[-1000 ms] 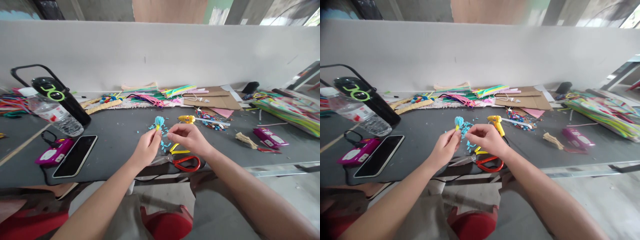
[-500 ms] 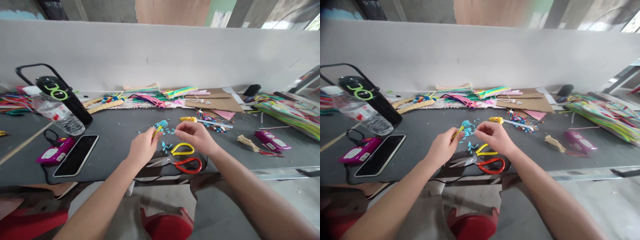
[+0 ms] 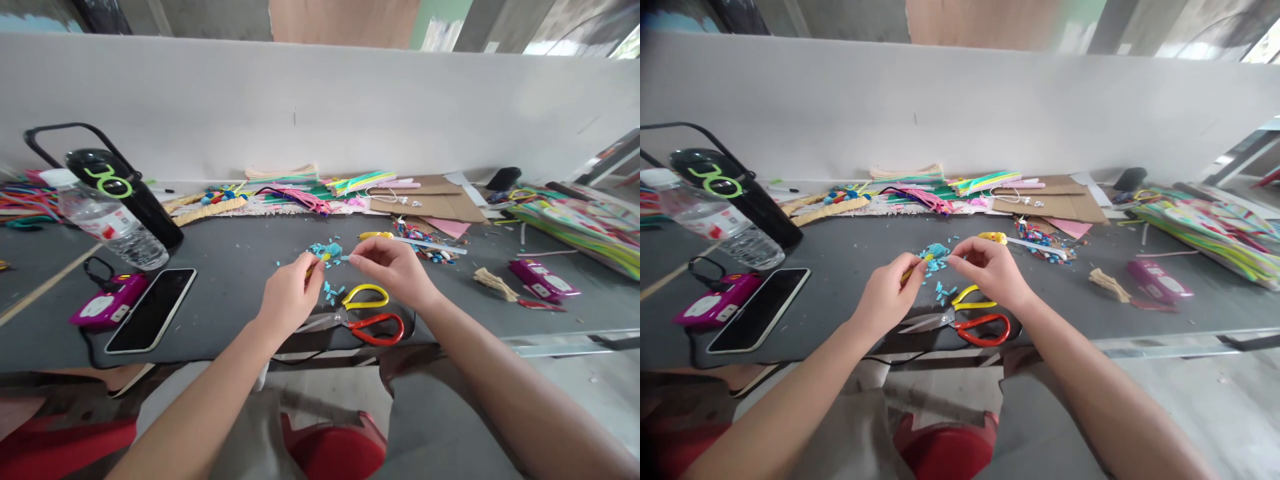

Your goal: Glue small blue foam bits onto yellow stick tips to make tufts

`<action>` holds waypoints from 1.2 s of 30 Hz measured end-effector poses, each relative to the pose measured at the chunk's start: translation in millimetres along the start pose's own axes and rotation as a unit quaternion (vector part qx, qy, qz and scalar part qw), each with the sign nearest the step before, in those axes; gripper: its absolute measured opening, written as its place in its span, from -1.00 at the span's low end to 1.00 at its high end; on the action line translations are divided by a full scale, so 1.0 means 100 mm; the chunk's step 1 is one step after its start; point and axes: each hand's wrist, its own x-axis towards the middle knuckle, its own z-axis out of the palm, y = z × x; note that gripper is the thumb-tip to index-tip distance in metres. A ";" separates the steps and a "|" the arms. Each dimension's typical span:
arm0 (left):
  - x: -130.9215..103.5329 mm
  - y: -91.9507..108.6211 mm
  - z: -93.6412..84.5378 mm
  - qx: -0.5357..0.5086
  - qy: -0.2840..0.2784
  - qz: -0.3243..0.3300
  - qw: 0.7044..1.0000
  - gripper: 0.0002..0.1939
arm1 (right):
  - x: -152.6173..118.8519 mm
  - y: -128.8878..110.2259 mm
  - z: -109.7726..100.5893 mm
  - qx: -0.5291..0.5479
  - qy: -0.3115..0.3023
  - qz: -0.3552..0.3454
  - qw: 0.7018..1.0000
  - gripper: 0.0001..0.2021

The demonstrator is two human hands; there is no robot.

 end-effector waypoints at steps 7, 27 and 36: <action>-0.02 0.00 0.01 -0.017 0.013 0.022 1.000 -0.80 | -0.02 -0.04 0.02 -0.018 -0.003 -0.004 1.000 -0.77; -0.03 -0.01 0.03 -0.019 0.010 0.050 0.999 -0.79 | -0.03 0.01 0.09 -0.080 0.020 -0.015 0.996 -0.79; -0.02 -0.01 0.02 -0.019 -0.002 0.072 0.997 -0.79 | -0.03 0.00 0.08 -0.112 0.040 -0.021 0.993 -0.76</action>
